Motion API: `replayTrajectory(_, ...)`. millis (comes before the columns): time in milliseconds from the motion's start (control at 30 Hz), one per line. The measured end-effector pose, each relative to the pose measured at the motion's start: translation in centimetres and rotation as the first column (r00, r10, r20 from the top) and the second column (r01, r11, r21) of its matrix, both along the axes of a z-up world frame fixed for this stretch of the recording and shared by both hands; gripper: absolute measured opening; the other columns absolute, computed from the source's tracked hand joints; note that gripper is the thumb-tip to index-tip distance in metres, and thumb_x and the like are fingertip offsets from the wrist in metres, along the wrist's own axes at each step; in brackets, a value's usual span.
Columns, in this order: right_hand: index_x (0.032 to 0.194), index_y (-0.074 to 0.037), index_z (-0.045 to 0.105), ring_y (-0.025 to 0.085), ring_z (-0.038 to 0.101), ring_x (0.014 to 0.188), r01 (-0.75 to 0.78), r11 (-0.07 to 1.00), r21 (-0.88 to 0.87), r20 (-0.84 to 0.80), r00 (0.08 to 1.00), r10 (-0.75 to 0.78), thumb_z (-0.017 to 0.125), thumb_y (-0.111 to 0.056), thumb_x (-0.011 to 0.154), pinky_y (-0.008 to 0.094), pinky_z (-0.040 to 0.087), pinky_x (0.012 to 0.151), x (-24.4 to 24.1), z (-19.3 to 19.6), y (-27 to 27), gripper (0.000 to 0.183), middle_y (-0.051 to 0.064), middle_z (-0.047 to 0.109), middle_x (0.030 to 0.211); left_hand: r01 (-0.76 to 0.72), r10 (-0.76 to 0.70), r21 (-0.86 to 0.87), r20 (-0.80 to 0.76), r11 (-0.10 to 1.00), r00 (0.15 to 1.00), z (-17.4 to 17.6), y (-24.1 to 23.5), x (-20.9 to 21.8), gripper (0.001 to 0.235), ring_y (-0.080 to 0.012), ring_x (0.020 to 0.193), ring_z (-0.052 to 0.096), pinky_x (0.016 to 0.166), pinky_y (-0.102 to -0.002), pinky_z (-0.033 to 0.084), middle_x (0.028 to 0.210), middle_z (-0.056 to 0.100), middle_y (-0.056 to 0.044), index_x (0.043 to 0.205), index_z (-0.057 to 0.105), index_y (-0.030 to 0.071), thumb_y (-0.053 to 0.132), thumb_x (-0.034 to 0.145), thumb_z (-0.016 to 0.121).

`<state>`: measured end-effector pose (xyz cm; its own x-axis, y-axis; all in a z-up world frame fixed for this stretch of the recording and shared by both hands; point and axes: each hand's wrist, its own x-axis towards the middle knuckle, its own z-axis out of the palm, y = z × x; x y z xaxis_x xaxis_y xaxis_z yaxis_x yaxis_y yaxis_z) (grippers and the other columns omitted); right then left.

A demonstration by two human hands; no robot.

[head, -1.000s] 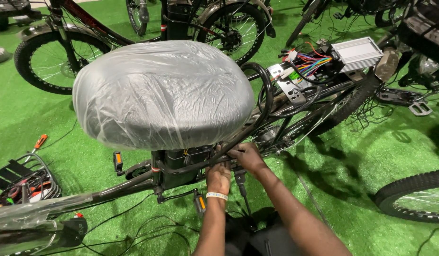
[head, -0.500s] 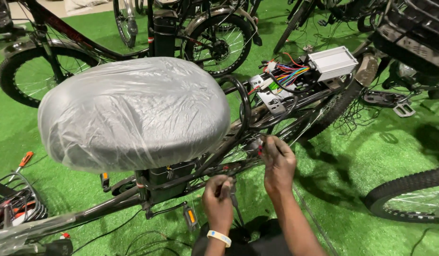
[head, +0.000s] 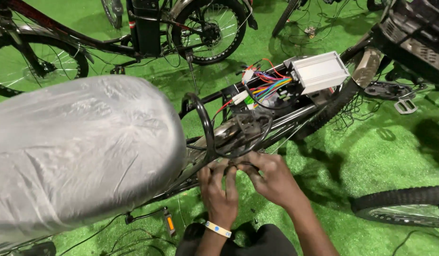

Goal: The person is assembling the electrical wiring of an electric bicycle. They route wires along the frame, connect multi-colored connectors near the seat post, and organize the harness around the controller.

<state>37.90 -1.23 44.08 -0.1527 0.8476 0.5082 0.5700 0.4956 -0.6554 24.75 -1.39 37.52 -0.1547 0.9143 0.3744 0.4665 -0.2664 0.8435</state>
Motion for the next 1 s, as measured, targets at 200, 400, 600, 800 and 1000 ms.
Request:
replayTrajectory(200,0.087,-0.007,0.074,0.022,0.068,0.079,0.056,0.996,-0.072,0.071,0.996,-0.051,0.072,-0.008,0.071,0.034,0.052,0.074,2.5,4.8,2.3,0.016,0.005,0.076,0.094,-0.094,0.094,0.006,-0.047,0.996,0.994,0.7,3.2,1.4,0.023,-0.0259,0.077,0.052,0.069,-0.037,0.040,0.083,0.064,-0.009,0.091,0.071,0.009,0.013,0.082,0.050)
replayTrajectory(400,0.095,-0.003,0.072,0.015,0.068,0.083,0.035,0.882,-0.470,-0.353,0.909,-0.224,0.075,0.002,0.068,0.027,0.053,0.078,4.5,6.0,5.5,0.027,0.006,0.074,0.097,-0.060,0.029,0.089,0.318,0.994,0.948,5.8,7.7,2.7,0.020,-0.0240,0.089,0.053,0.082,-0.034,0.046,0.107,0.049,-0.012,0.101,0.054,-0.001,0.009,0.091,0.040)
replayTrajectory(600,0.075,-0.009,0.077,0.012,0.068,0.062,0.091,0.850,-0.519,-0.124,0.976,-0.180,0.080,-0.015,0.068,0.026,0.054,0.061,4.6,8.6,8.5,0.009,0.003,0.078,0.077,-0.296,0.286,-0.001,0.261,0.955,0.922,-2.9,13.0,2.3,0.048,-0.0326,0.120,0.054,0.102,-0.031,0.042,0.136,0.050,-0.020,0.132,0.044,-0.008,0.022,0.096,0.051)
replayTrajectory(800,0.065,-0.010,0.079,0.014,0.058,0.047,0.201,0.784,-0.587,-0.017,0.965,-0.260,0.084,-0.024,0.063,0.028,0.046,0.046,4.2,10.1,10.2,0.015,0.005,0.075,0.060,-0.037,0.001,0.114,0.297,0.993,0.955,9.3,13.8,2.2,0.025,-0.0246,0.086,0.062,0.086,-0.037,0.050,0.099,0.066,-0.011,0.101,0.064,0.000,0.016,0.096,0.047)
replayTrajectory(1000,0.068,-0.009,0.072,0.022,0.068,0.069,0.431,0.672,-0.602,0.346,0.899,-0.267,0.073,-0.039,0.075,0.039,0.062,0.066,3.2,12.2,8.9,0.032,0.008,0.075,0.087,0.161,-0.178,0.079,0.333,0.984,0.926,7.0,14.9,1.3,0.008,-0.0223,0.093,0.053,0.087,-0.033,0.045,0.104,0.053,-0.011,0.095,0.054,0.001,0.005,0.091,0.048)
